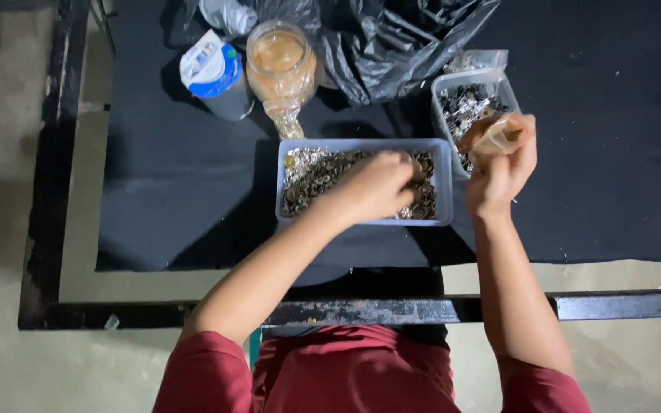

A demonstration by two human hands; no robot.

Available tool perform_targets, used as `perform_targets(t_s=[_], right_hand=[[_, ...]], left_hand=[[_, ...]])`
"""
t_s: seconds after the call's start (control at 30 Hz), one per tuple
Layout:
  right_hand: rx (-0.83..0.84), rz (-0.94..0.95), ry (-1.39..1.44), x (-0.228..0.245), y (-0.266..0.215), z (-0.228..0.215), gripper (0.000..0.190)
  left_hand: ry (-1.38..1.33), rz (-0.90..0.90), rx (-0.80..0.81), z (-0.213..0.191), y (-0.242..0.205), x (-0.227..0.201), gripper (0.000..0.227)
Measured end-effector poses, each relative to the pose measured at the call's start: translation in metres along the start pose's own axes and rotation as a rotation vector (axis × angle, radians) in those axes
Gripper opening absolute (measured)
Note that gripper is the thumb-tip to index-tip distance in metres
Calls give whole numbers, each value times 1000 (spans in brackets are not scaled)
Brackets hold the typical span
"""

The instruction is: Sorting through a tray of mixed small metal hardware, picking out specific items and placing them into a separate container.

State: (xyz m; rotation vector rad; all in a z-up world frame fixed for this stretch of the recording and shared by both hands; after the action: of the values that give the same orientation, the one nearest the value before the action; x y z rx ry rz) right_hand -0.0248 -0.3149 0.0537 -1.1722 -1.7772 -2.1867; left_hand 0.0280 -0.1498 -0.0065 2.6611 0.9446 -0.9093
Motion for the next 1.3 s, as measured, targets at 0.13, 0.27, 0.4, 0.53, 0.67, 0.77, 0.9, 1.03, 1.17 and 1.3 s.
perform_targets(t_s=[0.13, 0.27, 0.4, 0.53, 0.67, 0.77, 0.9, 1.03, 1.17, 1.3], right_hand=[[27, -26, 35, -17, -14, -7, 20], [157, -71, -125, -16, -26, 2, 26], [212, -15, -141, -10, -27, 19, 13], [243, 47, -109, -8, -23, 26, 9], [368, 107, -117, -10, -28, 39, 16], [440, 153, -102, 1, -28, 53, 19], [506, 263, -162, 9, -31, 69, 20], [600, 294, -244, -6, -39, 69, 22], [481, 349, -307, -11, -35, 59, 22], [371, 448, -288, -21, -35, 47, 14]], left_hand=[[232, 46, 158, -12, 12, -41, 50], [266, 23, 159, 23, 29, -18, 48], [244, -61, 274, 7, 21, -29, 43], [117, -56, 154, -26, -4, -26, 30], [-13, -8, 50, -21, -10, 8, 23], [-62, 44, -46, -49, -25, 16, 21], [-162, 120, -202, -77, -44, 31, 20], [-165, 175, -263, -73, -49, 38, 17], [-206, 148, -229, -70, -46, 36, 14], [-188, 126, -163, -68, -41, 24, 15]])
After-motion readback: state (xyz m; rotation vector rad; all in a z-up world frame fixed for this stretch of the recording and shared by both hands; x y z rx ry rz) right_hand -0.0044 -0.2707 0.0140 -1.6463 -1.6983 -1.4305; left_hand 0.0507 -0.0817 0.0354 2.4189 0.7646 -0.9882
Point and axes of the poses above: each hand's wrist, its own y-axis towards the middle knuckle, its own z-axis out of the palm, x = y × z, the point moved 6 cm from there along y, towards the middle knuckle, and after that the axes turned 10 degrees about -z, right-handed, at the moved point
